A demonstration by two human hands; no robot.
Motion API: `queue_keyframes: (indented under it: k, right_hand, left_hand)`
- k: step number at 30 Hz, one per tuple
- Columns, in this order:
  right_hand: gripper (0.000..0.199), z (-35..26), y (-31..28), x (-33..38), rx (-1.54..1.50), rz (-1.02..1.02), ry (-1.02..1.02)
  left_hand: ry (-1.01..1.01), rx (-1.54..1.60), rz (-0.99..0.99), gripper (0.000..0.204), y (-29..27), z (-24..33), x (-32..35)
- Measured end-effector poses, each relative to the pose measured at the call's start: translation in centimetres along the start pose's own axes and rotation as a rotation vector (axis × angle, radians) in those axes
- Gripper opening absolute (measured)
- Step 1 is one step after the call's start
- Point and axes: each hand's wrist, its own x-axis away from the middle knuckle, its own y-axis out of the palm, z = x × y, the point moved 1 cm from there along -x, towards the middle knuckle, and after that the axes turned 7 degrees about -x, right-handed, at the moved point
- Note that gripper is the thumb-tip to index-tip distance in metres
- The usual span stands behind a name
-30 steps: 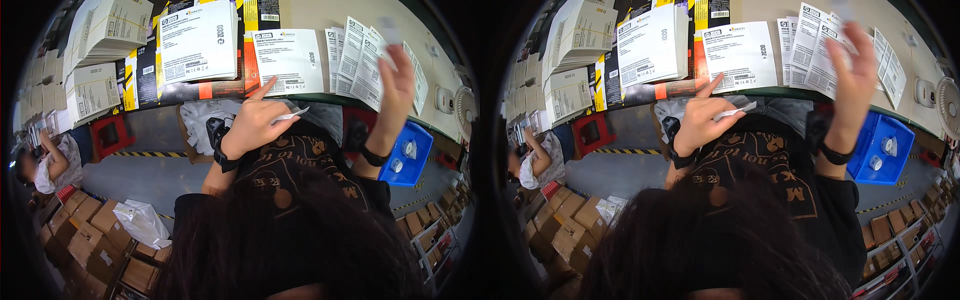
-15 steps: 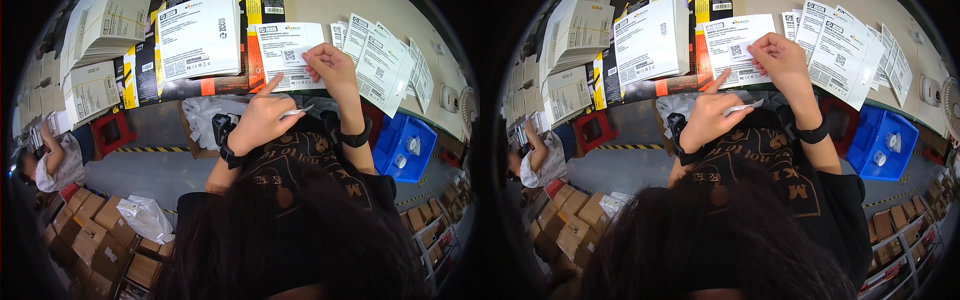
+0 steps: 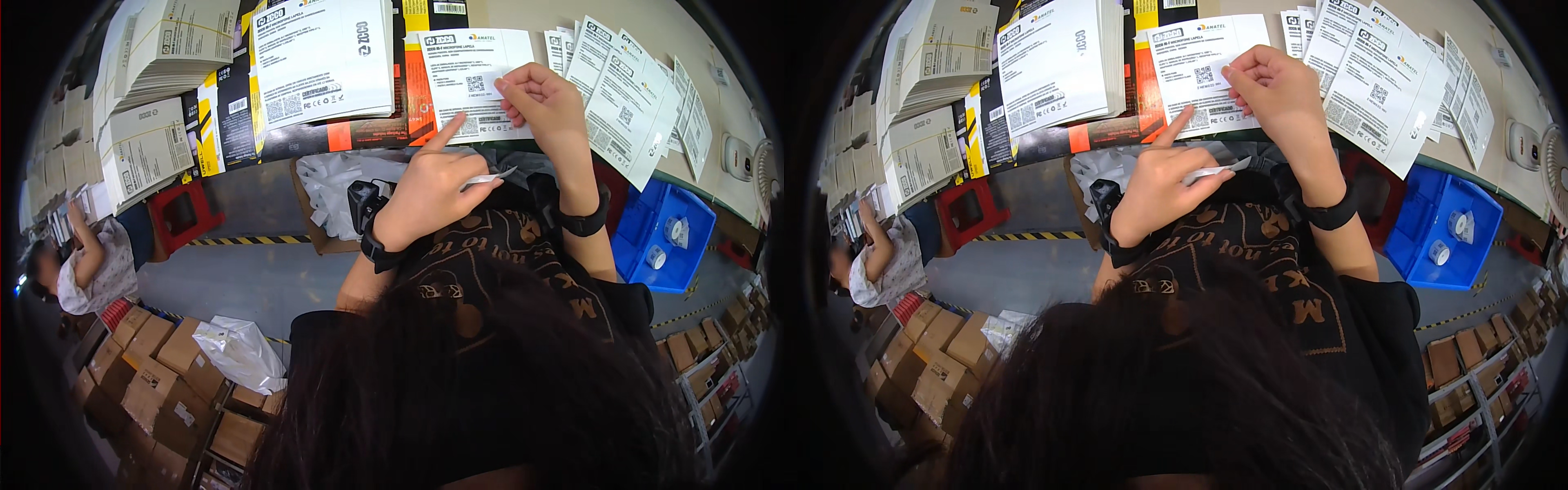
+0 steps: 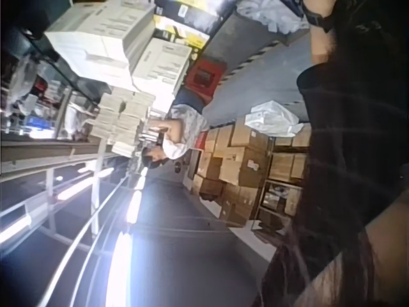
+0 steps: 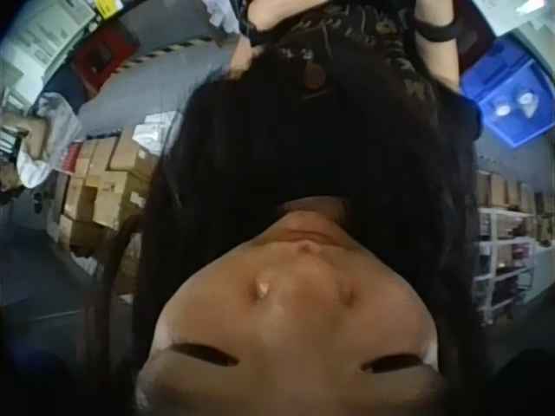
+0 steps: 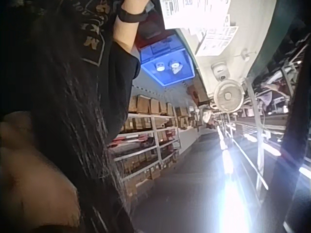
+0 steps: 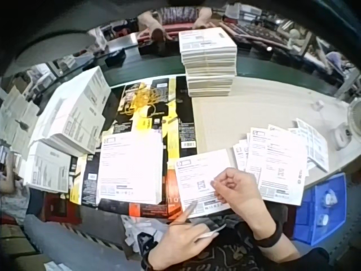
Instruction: The recorder is peeling QR code stickers from a sheet and applying them to the back of product manuals at a workbench.
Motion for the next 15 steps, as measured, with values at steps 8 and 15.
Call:
queue_keyframes:
  k: [8, 15]
  right_hand:
    - [0.036, -0.2, 1.4, 0.4, 0.678, 0.210, -0.261]
    - [0.040, 0.9, 1.3, -0.5, 0.604, 0.348, -0.360]
  left_hand:
    - [0.000, -0.008, 0.010, 0.022, 0.2, -0.1, -0.1]
    - [-0.014, 0.023, 0.009, 0.021, 0.1, -0.2, 0.0]
